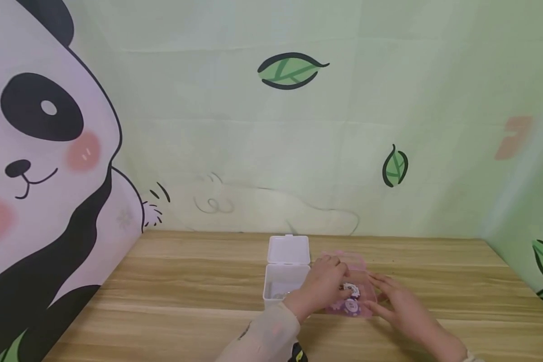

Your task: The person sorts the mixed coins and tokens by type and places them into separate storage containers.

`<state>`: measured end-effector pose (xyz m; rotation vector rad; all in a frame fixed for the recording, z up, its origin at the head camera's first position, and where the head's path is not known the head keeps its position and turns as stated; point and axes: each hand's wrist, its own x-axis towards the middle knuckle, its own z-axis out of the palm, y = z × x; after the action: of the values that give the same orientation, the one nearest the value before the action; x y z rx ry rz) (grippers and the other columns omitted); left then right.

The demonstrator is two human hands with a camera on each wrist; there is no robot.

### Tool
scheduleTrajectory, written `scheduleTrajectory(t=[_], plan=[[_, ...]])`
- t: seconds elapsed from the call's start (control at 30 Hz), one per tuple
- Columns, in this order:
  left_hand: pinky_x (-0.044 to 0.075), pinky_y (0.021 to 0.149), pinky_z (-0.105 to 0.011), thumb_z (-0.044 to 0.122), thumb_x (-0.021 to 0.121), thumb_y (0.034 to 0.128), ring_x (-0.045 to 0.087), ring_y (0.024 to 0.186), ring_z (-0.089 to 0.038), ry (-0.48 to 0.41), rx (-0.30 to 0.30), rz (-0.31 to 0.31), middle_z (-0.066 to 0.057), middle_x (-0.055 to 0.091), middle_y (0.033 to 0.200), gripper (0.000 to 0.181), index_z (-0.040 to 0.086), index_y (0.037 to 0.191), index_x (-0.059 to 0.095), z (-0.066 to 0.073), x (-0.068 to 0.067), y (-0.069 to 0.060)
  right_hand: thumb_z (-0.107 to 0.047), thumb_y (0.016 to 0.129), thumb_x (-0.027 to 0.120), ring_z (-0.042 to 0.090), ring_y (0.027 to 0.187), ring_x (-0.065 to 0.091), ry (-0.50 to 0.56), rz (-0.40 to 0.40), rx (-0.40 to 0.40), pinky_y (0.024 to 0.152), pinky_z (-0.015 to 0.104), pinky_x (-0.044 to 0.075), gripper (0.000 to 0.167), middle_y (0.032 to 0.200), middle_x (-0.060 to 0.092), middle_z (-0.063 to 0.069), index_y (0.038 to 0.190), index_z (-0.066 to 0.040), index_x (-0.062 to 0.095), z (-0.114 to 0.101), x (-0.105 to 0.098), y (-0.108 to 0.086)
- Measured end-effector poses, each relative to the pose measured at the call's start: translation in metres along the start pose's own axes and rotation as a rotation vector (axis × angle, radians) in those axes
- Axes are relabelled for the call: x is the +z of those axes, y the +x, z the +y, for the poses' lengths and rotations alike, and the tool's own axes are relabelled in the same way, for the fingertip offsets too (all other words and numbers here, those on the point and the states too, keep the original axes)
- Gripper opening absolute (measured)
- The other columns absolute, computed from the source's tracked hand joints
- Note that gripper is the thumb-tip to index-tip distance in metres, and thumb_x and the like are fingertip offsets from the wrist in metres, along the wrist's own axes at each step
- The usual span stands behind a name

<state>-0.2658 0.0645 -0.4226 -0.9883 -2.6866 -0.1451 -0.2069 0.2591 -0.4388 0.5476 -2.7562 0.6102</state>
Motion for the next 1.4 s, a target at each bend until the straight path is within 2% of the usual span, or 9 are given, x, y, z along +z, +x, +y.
scheduleTrajectory(t=[0.13,0.2,0.37,0.43,0.77,1.03,1.13,1.27,1.4], plan=[[0.042,0.086,-0.023,0.035,0.072,0.0818,0.053,0.093,-0.011,-0.013,0.014,0.049,0.005,0.062,0.094,0.025,0.015,0.096,0.066,-0.003,-0.003,-0.003,-0.034,0.086,0.069,0.016,0.083,0.068,0.008,-0.013,0.004,0.079,0.039,0.058,0.060,0.135,0.054,0.023,0.130,0.004,0.055,-0.002,0.000,0.003],[0.042,0.085,-0.023,0.036,0.071,0.0819,0.053,0.092,-0.011,-0.010,0.028,0.077,0.006,0.062,0.093,0.025,0.016,0.095,0.065,-0.007,0.001,-0.003,-0.033,0.086,0.069,0.016,0.083,0.068,0.014,-0.019,0.004,0.078,0.038,0.058,0.060,0.136,0.054,0.023,0.130,0.004,0.054,-0.003,-0.001,0.004],[0.042,0.087,-0.023,0.039,0.070,0.0828,0.053,0.094,-0.011,-0.011,0.019,0.069,0.006,0.062,0.094,0.027,0.016,0.097,0.065,-0.009,-0.002,-0.005,-0.034,0.086,0.069,0.016,0.084,0.069,0.020,-0.022,0.003,0.079,0.039,0.058,0.060,0.135,0.054,0.023,0.131,0.003,0.055,-0.005,0.000,0.006],[0.042,0.087,-0.023,0.038,0.071,0.0829,0.054,0.095,-0.011,-0.008,0.008,0.050,0.006,0.063,0.095,0.027,0.016,0.098,0.066,-0.008,-0.007,-0.007,-0.035,0.086,0.069,0.016,0.084,0.068,0.025,-0.017,0.004,0.078,0.039,0.058,0.060,0.135,0.054,0.023,0.130,0.003,0.055,-0.006,0.000,0.007],[0.041,0.081,-0.021,0.038,0.071,0.0823,0.052,0.092,-0.011,-0.025,-0.008,0.058,0.006,0.062,0.095,0.028,0.016,0.100,0.067,-0.012,-0.012,-0.011,-0.036,0.087,0.068,0.019,0.088,0.069,0.060,-0.041,0.021,0.075,0.036,0.058,0.062,0.138,0.051,0.024,0.134,0.002,0.052,-0.007,-0.002,0.010],[0.042,0.082,-0.019,0.041,0.071,0.0823,0.052,0.093,-0.009,0.013,0.017,0.075,0.007,0.061,0.096,0.031,0.018,0.103,0.066,-0.012,-0.016,-0.017,-0.031,0.085,0.071,0.014,0.083,0.068,0.032,0.006,-0.015,0.075,0.036,0.058,0.059,0.135,0.054,0.023,0.131,0.001,0.055,-0.004,0.000,0.006],[0.042,0.082,-0.019,0.042,0.070,0.0839,0.052,0.094,-0.009,-0.006,0.019,0.073,0.007,0.061,0.098,0.033,0.017,0.104,0.066,-0.012,-0.019,-0.022,-0.030,0.085,0.071,0.018,0.087,0.068,0.031,0.010,-0.016,0.081,0.044,0.056,0.058,0.135,0.054,0.023,0.131,0.002,0.055,-0.002,0.001,0.004],[0.041,0.081,-0.020,0.047,0.067,0.0855,0.052,0.098,-0.010,-0.020,0.002,0.060,0.007,0.062,0.103,0.038,0.017,0.108,0.066,-0.014,-0.022,-0.029,-0.031,0.086,0.070,0.031,0.096,0.068,0.032,0.003,-0.019,0.088,0.057,0.051,0.059,0.134,0.053,0.027,0.130,0.005,0.054,-0.001,0.001,0.003],[0.042,0.085,-0.021,0.055,0.065,0.0841,0.052,0.101,-0.010,0.010,-0.024,0.059,0.007,0.062,0.108,0.046,0.018,0.112,0.066,-0.019,-0.029,-0.039,-0.032,0.085,0.071,0.045,0.109,0.060,0.000,0.002,-0.027,0.091,0.063,0.046,0.062,0.133,0.052,0.030,0.129,0.007,0.054,-0.001,0.001,0.003]])
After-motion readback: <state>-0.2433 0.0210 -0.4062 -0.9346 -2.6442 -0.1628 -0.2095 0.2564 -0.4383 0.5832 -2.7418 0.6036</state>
